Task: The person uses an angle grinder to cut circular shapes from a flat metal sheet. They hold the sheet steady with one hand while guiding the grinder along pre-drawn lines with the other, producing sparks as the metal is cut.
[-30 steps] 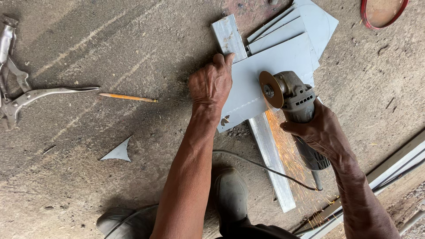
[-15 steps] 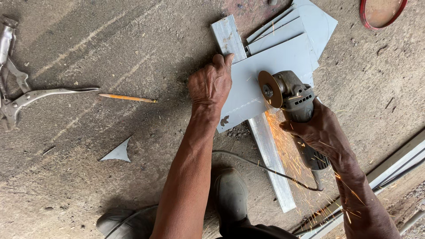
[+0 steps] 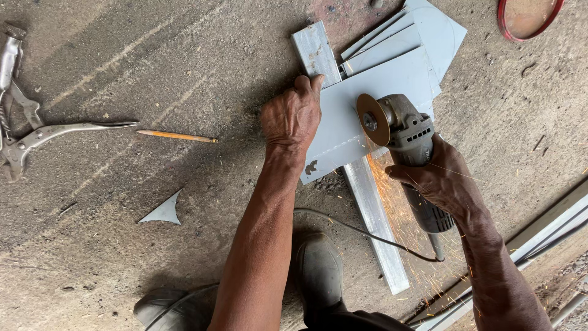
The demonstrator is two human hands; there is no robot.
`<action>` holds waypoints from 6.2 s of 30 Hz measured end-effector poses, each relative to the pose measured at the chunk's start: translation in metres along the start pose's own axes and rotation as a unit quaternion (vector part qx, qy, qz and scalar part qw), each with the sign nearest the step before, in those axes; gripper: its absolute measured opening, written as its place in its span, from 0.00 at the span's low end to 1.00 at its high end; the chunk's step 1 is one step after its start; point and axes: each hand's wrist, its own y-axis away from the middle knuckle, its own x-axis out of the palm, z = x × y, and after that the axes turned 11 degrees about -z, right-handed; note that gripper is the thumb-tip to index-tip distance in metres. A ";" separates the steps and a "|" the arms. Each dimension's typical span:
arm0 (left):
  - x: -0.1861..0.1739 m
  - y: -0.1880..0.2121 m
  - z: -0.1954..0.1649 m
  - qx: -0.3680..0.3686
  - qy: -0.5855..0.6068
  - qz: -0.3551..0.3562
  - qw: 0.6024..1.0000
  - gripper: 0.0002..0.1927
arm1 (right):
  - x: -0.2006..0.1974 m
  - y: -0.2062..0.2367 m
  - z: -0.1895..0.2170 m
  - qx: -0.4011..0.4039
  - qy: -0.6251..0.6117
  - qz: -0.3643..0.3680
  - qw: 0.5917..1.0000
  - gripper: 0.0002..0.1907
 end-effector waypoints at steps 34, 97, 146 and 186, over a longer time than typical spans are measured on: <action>0.002 0.000 0.001 -0.002 0.007 0.020 1.000 0.27 | -0.001 -0.009 0.009 -0.029 0.021 0.001 0.999 0.34; 0.007 0.003 0.005 -0.004 0.015 0.011 1.000 0.26 | 0.004 -0.020 0.032 -0.050 -0.020 -0.006 0.999 0.33; 0.004 0.004 0.008 -0.003 0.016 0.039 0.999 0.26 | 0.009 -0.019 0.038 -0.051 -0.022 -0.015 0.998 0.34; 0.026 0.010 0.020 0.015 0.021 0.037 0.999 0.25 | -0.005 -0.004 0.027 0.007 -0.175 -0.011 0.985 0.29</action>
